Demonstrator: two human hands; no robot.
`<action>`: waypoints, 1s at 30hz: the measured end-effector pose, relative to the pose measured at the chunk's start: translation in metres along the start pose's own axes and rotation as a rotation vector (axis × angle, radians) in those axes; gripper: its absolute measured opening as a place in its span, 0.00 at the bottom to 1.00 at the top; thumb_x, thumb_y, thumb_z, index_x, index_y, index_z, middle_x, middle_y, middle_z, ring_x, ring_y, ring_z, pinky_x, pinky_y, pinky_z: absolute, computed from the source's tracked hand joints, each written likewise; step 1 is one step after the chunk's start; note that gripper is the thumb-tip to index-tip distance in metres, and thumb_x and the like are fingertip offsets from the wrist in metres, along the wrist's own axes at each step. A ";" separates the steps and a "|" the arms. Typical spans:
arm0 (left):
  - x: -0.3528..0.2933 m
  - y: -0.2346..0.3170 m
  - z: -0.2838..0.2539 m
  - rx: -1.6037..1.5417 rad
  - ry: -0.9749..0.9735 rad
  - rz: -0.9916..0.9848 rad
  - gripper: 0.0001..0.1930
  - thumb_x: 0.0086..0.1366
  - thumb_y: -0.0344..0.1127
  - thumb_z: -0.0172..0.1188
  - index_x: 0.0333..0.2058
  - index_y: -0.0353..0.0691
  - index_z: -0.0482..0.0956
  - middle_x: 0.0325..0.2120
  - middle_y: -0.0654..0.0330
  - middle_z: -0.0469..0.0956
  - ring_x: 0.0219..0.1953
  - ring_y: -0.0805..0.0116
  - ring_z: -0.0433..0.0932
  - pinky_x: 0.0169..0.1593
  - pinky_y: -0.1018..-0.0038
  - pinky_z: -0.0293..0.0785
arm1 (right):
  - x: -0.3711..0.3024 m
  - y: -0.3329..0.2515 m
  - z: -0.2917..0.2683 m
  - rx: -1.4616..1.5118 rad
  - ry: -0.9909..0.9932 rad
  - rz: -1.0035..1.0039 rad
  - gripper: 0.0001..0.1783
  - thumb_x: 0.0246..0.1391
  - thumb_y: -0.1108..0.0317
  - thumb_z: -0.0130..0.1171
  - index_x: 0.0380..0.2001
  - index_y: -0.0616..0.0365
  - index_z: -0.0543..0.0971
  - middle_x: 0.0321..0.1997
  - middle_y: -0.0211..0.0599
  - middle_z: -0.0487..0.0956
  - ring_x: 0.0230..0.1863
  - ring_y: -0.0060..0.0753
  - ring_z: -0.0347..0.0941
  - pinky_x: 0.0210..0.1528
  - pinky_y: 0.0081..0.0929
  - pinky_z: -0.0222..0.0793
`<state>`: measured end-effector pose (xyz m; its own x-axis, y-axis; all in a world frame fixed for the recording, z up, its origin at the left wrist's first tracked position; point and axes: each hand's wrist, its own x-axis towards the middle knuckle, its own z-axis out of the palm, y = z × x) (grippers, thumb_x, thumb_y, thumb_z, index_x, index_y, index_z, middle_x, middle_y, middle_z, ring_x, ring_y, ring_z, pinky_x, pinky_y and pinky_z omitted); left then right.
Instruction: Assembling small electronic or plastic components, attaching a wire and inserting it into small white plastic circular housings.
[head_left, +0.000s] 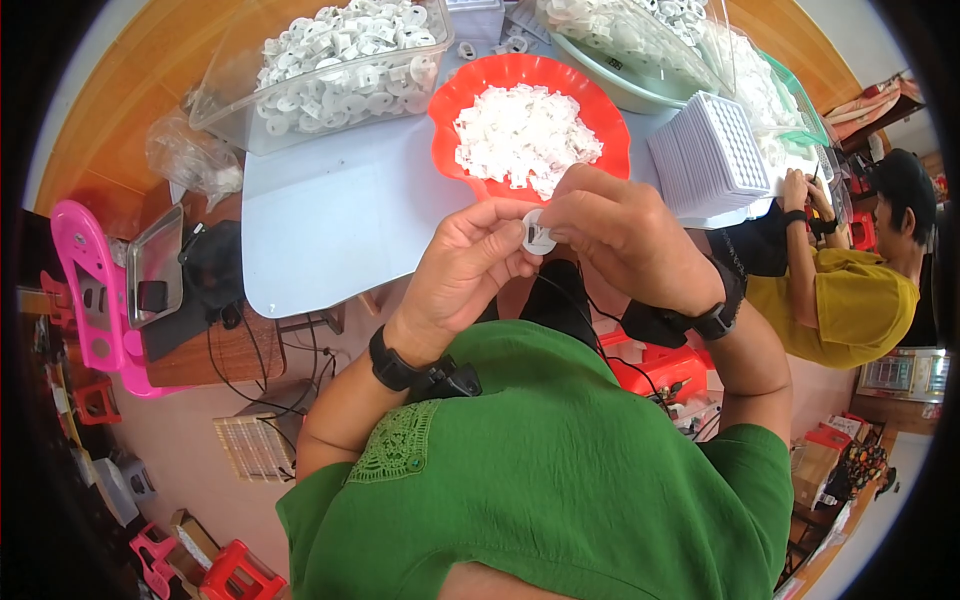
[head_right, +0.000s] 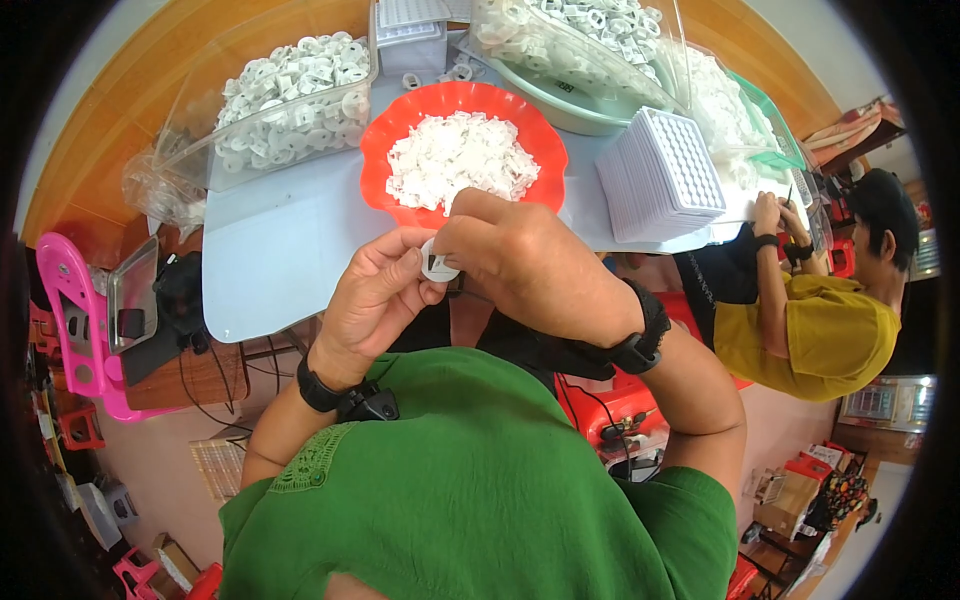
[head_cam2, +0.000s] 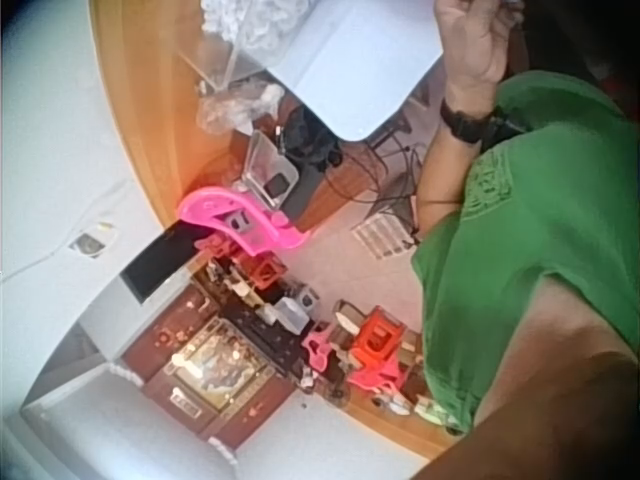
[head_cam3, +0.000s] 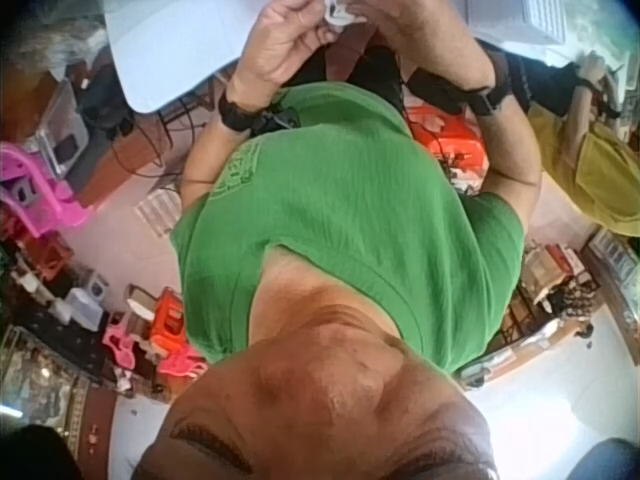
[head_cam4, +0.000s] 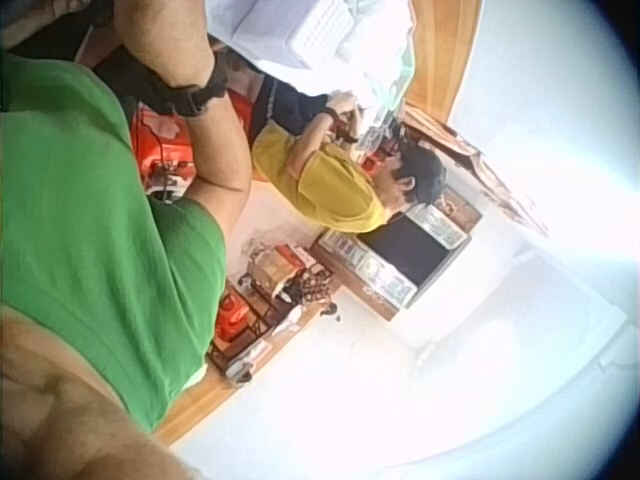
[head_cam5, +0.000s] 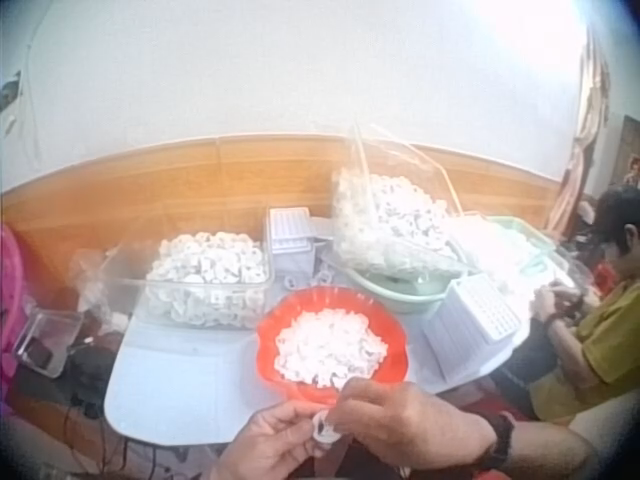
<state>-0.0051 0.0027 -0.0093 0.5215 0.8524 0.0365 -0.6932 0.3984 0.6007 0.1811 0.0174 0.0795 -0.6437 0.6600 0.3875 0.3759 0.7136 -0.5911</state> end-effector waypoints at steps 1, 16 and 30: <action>0.001 0.000 0.000 -0.026 -0.011 -0.002 0.13 0.67 0.32 0.53 0.48 0.32 0.73 0.36 0.60 0.77 0.34 0.75 0.74 0.38 0.78 0.72 | 0.000 0.000 0.000 0.007 -0.009 -0.001 0.09 0.40 0.83 0.59 0.28 0.62 0.73 0.27 0.41 0.70 0.27 0.47 0.72 0.26 0.35 0.68; 0.001 0.004 0.010 0.181 0.021 0.085 0.13 0.67 0.30 0.53 0.47 0.31 0.75 0.37 0.59 0.78 0.35 0.76 0.76 0.39 0.79 0.74 | -0.005 -0.004 0.006 0.032 0.149 0.262 0.08 0.44 0.80 0.62 0.30 0.62 0.74 0.27 0.40 0.72 0.25 0.37 0.73 0.27 0.28 0.68; -0.006 -0.001 0.028 0.737 0.215 0.343 0.12 0.63 0.21 0.54 0.45 0.31 0.78 0.38 0.61 0.76 0.36 0.77 0.75 0.40 0.81 0.74 | -0.016 0.002 0.040 -0.022 0.357 0.170 0.08 0.45 0.80 0.59 0.30 0.63 0.72 0.28 0.43 0.72 0.27 0.45 0.74 0.26 0.32 0.68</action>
<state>0.0065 -0.0124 0.0119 0.1833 0.9616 0.2044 -0.2550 -0.1543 0.9546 0.1653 -0.0016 0.0439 -0.3006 0.8064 0.5093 0.4736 0.5897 -0.6542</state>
